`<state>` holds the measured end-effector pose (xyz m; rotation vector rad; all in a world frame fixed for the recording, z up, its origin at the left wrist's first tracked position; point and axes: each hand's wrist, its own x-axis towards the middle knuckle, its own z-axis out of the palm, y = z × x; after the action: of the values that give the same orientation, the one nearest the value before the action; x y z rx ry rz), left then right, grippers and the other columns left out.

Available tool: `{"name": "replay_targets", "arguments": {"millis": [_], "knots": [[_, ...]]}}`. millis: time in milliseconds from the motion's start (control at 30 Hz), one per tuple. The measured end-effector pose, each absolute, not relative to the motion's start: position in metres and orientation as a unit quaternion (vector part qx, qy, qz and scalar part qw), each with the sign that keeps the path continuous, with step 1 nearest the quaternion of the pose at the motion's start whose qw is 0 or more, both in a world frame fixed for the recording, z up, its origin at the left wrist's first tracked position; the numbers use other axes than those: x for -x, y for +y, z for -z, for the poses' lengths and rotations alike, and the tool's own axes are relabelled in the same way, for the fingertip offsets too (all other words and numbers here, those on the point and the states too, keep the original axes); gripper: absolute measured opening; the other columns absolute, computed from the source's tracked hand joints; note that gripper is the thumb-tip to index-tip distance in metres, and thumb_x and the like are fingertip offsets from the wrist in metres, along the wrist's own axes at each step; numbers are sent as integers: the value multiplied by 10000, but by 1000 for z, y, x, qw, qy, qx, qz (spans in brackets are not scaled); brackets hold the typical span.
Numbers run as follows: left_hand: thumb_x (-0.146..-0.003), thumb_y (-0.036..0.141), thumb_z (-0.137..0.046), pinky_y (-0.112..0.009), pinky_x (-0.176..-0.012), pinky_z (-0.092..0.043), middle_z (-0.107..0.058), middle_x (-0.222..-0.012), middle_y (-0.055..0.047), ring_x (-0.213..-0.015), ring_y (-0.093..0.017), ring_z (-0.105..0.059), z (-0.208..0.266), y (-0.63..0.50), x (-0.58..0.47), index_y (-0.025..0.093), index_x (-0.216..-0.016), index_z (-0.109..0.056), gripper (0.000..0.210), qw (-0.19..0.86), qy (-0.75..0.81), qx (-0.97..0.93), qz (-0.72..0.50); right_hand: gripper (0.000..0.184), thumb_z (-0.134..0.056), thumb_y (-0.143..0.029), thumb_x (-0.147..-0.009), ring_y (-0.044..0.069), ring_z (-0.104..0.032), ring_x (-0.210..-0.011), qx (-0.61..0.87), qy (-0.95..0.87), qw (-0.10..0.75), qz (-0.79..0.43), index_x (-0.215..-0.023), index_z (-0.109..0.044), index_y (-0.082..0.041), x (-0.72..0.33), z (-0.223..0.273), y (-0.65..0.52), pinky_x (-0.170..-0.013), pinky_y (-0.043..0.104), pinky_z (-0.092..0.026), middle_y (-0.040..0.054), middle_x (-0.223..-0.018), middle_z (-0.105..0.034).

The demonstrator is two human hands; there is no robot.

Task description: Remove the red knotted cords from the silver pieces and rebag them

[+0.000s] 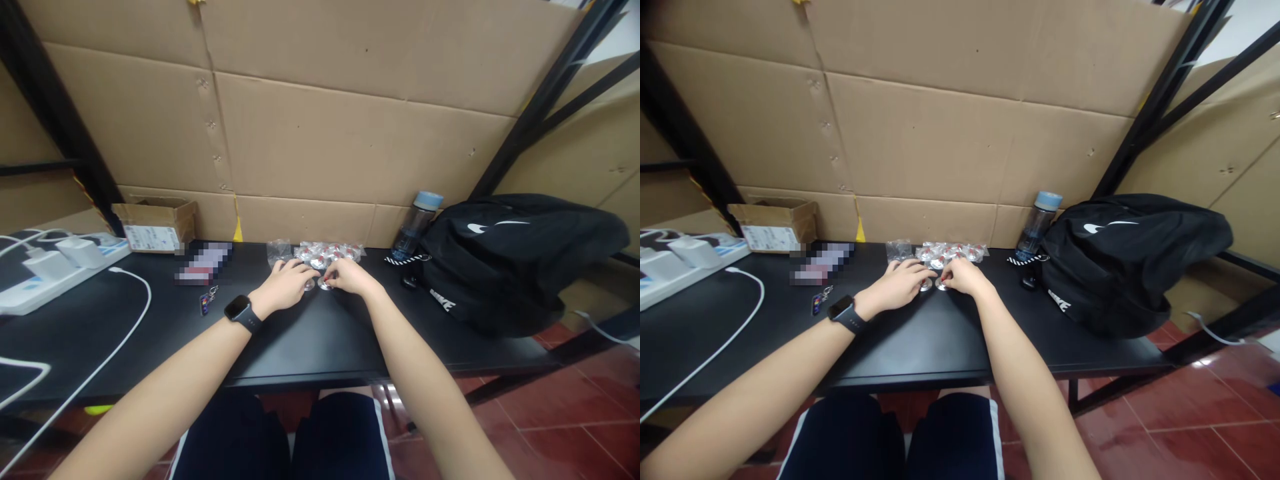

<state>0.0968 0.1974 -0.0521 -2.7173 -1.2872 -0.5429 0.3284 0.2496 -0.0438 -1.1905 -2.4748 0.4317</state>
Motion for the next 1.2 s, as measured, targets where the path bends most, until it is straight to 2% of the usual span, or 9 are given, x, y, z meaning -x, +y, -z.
{"name": "replay_targets", "arguments": {"millis": [100,200,367,433,533,633,833,1033,1200], "knots": [[-888,141,-457,-496,-983,-280,-728,-1069,-64,-1137,-282,-567,48,196,-101,310,-1040,-701,333,38,-416,891,179,132,-724,-100,-739,168,-657,-659,428,-873,178,-153,-777,-782,-212,-327,42,247,-628,254,-430,10,-702,-742],[-869,155,-503,-487,-971,-265,-725,-880,-68,-999,-269,-612,45,197,-99,258,-813,-718,245,27,-428,883,193,103,-707,-117,-766,171,-652,-670,428,-875,176,-140,-776,-766,-201,-325,43,245,-630,258,-424,24,-729,-741],[-849,183,-565,-470,-968,-249,-682,-708,-67,-904,-260,-624,39,200,-91,232,-678,-701,224,25,-465,858,216,71,-683,-149,-808,172,-626,-687,439,-875,171,-112,-787,-734,-195,-324,44,246,-629,257,-400,38,-754,-729],[-848,186,-575,-458,-955,-252,-685,-708,-65,-901,-257,-625,36,200,-89,233,-710,-712,200,37,-473,857,201,64,-673,-157,-821,164,-622,-695,445,-873,170,-109,-791,-716,-195,-325,44,247,-636,249,-394,31,-761,-722],[-843,183,-588,-433,-927,-261,-716,-783,-64,-920,-252,-631,32,199,-87,244,-873,-734,161,61,-480,860,163,55,-663,-160,-832,152,-611,-689,461,-865,167,-102,-793,-688,-189,-328,44,248,-646,240,-389,23,-752,-707],[-859,161,-569,-411,-901,-273,-741,-879,-68,-944,-249,-638,31,199,-86,253,-1049,-700,249,70,-491,854,158,66,-624,-140,-854,146,-611,-699,463,-857,194,-114,-817,-666,-175,-328,43,248,-660,238,-401,33,-778,-706],[-899,165,-559,-365,-884,-350,-755,-923,-20,-954,-229,-668,39,207,-87,281,-1193,-608,319,5,-492,828,268,79,-583,-208,-900,140,-646,-638,423,-810,302,-273,-846,-628,-172,-315,44,246,-634,247,-474,27,-775,-714],[-898,211,-610,-278,-785,-496,-740,-898,-1,-794,-175,-708,44,215,-92,257,-1131,-609,238,-120,-466,749,456,205,-670,-365,-870,187,-744,-751,401,-708,403,-418,-911,-601,-177,-298,46,239,-566,216,-513,53,-845,-716],[-884,220,-638,-262,-752,-552,-729,-909,-6,-763,-156,-722,46,216,-97,236,-1103,-617,220,-192,-435,717,509,317,-752,-435,-811,193,-762,-792,365,-657,436,-494,-920,-606,-175,-291,42,230,-547,184,-514,71,-971,-714]]}}
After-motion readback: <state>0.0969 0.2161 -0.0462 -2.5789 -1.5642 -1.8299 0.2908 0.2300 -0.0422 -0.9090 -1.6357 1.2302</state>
